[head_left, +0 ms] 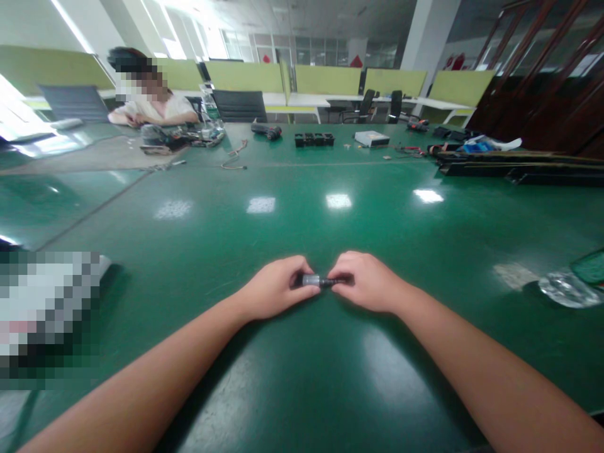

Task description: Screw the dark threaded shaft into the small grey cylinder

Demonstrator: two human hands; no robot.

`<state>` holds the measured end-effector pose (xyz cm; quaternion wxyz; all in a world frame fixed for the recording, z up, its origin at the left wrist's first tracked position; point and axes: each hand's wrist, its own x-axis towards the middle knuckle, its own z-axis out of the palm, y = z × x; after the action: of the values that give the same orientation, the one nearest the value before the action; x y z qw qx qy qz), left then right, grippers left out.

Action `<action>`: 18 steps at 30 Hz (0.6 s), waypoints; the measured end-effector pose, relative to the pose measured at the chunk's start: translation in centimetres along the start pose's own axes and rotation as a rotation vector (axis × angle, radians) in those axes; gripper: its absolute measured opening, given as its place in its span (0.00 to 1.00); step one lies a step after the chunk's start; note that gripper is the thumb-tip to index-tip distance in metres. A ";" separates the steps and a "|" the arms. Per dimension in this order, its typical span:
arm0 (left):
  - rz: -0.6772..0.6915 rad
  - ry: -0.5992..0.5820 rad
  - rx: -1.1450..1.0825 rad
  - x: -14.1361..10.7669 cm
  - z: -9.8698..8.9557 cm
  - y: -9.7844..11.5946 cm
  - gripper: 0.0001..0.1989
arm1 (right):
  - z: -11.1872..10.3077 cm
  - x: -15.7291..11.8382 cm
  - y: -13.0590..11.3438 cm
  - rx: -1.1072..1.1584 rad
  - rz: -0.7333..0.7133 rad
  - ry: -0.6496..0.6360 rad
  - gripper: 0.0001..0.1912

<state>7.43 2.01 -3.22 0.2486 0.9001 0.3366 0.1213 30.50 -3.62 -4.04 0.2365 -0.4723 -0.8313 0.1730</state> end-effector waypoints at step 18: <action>0.003 -0.008 -0.003 0.0 0.0 0.0 0.16 | -0.4 -0.3 0.3 -0.034 0.017 -0.009 0.07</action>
<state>7.42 2.01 -3.23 0.2509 0.9007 0.3342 0.1186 31.03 -3.69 -3.88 0.2232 -0.4824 -0.8312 0.1629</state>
